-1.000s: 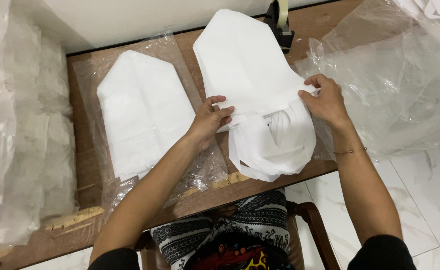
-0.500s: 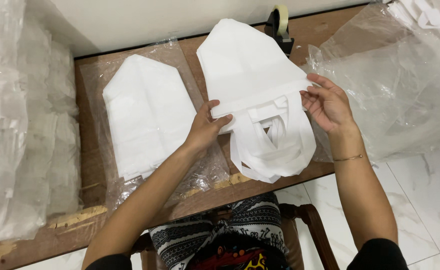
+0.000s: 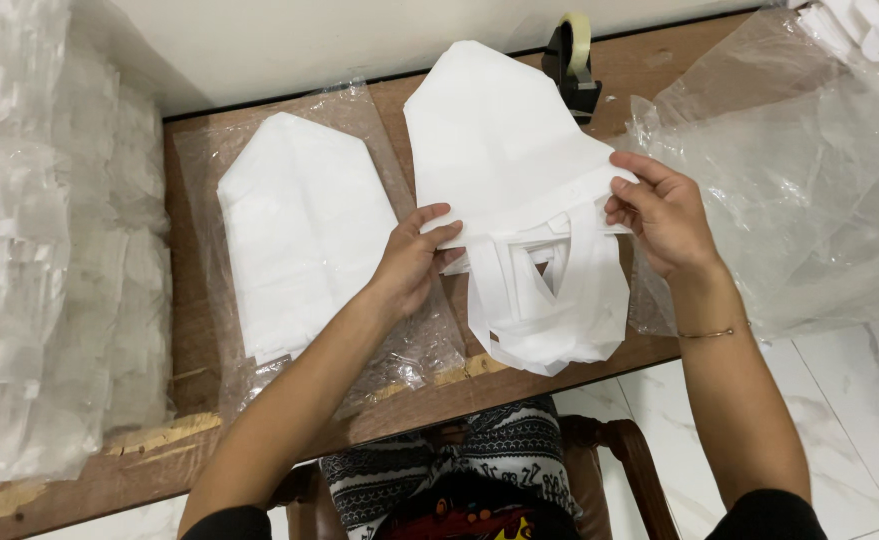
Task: The person folds white garments by hand and places them into a clear plastic bag on a wooden table. They repeatedly pick up garments from a stack, fold them, and insert them into the bag, smoothing the contents as they go.
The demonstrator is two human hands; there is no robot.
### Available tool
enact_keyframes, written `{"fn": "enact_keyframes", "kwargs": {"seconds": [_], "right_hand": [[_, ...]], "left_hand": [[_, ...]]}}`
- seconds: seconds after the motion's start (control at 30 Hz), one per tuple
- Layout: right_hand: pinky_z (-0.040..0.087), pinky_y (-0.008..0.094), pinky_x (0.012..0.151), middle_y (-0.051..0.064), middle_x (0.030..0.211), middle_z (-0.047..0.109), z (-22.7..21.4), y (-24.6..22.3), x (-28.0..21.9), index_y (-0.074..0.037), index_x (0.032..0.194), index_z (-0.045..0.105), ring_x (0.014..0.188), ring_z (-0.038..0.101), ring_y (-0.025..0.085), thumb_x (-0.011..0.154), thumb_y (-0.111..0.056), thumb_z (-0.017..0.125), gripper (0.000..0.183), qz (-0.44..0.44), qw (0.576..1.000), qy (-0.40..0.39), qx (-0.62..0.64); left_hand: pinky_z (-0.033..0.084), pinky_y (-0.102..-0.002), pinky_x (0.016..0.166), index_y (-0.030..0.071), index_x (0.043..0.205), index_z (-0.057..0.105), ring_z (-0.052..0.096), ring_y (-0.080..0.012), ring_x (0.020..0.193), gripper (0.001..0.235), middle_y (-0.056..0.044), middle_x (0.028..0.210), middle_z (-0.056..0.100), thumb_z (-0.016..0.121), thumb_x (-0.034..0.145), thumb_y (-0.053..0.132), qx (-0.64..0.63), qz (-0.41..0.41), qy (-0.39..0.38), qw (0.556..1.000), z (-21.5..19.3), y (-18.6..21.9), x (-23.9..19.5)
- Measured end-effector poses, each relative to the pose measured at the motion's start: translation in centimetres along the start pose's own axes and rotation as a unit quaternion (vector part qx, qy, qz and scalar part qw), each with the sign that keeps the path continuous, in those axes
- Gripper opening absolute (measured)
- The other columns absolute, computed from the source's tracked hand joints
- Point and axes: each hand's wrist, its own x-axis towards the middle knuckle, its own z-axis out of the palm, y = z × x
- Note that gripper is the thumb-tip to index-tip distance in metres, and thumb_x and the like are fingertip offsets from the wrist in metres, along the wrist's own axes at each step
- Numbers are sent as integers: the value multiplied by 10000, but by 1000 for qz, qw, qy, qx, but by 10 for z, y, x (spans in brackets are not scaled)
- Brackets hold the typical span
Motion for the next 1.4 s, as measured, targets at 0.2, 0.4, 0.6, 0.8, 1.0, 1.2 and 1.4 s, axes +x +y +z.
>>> {"fn": "enact_keyframes", "kwargs": {"seconds": [0.2,0.4,0.6,0.8,1.0,1.2,1.4], "right_hand": [[559,237,572,61,785,553,-15,15,-6,27,1337,577,668,578,100,943,-75,703,426,-54,986,-6,-160],[405,502,986,261,1438,360,16,-38,-45,-4,1414,521,1228,441,415,938,-333,712,610,-98,916,-4,-389],[342,543,1091,231,1455,452,33,-57,-51,-79,1400,560,1372,370,448,778,-182,825,684,-97,868,-105,-476],[386,532,1075,233,1316,606,25,-39,-29,-73,1436,531,1260,537,406,809,-161,799,687,-154,819,-127,-538],[539,334,848,-40,1007,731,2,-16,-11,-230,1160,724,985,690,193,911,-114,769,279,-292,755,-16,-586],[557,295,760,-13,946,730,5,-39,-17,-187,1116,750,906,702,182,914,-111,774,217,-368,725,8,-582],[550,281,744,-40,956,717,13,-49,-24,-208,1105,754,904,694,160,896,-192,798,214,-463,620,27,-633]], "left_hand": [[499,-356,1017,-50,1450,332,509,-227,1090,650,-194,1219,431,661,902,70,40,23,8,999,23,13,-18],[467,-367,1042,-81,1486,246,499,-273,1119,879,-260,1252,404,774,793,38,23,68,4,997,33,26,-17],[474,-390,1031,-99,1479,241,515,-317,1151,922,-288,1258,407,803,757,23,9,103,-2,995,53,36,-22],[545,-383,957,-97,1469,266,554,-317,1111,915,-276,1254,376,805,736,3,-11,128,-21,991,59,44,-31],[565,-409,938,-87,1426,361,574,-335,1111,826,-288,1265,402,817,748,37,72,174,-31,982,43,47,-30],[28,-796,1036,-42,1452,381,-10,-655,1358,811,-407,1492,5,826,845,261,406,349,-13,844,39,69,-52],[433,-573,969,145,1359,592,578,-352,1169,710,-159,1282,595,814,783,496,687,586,73,423,40,58,-28]]}}
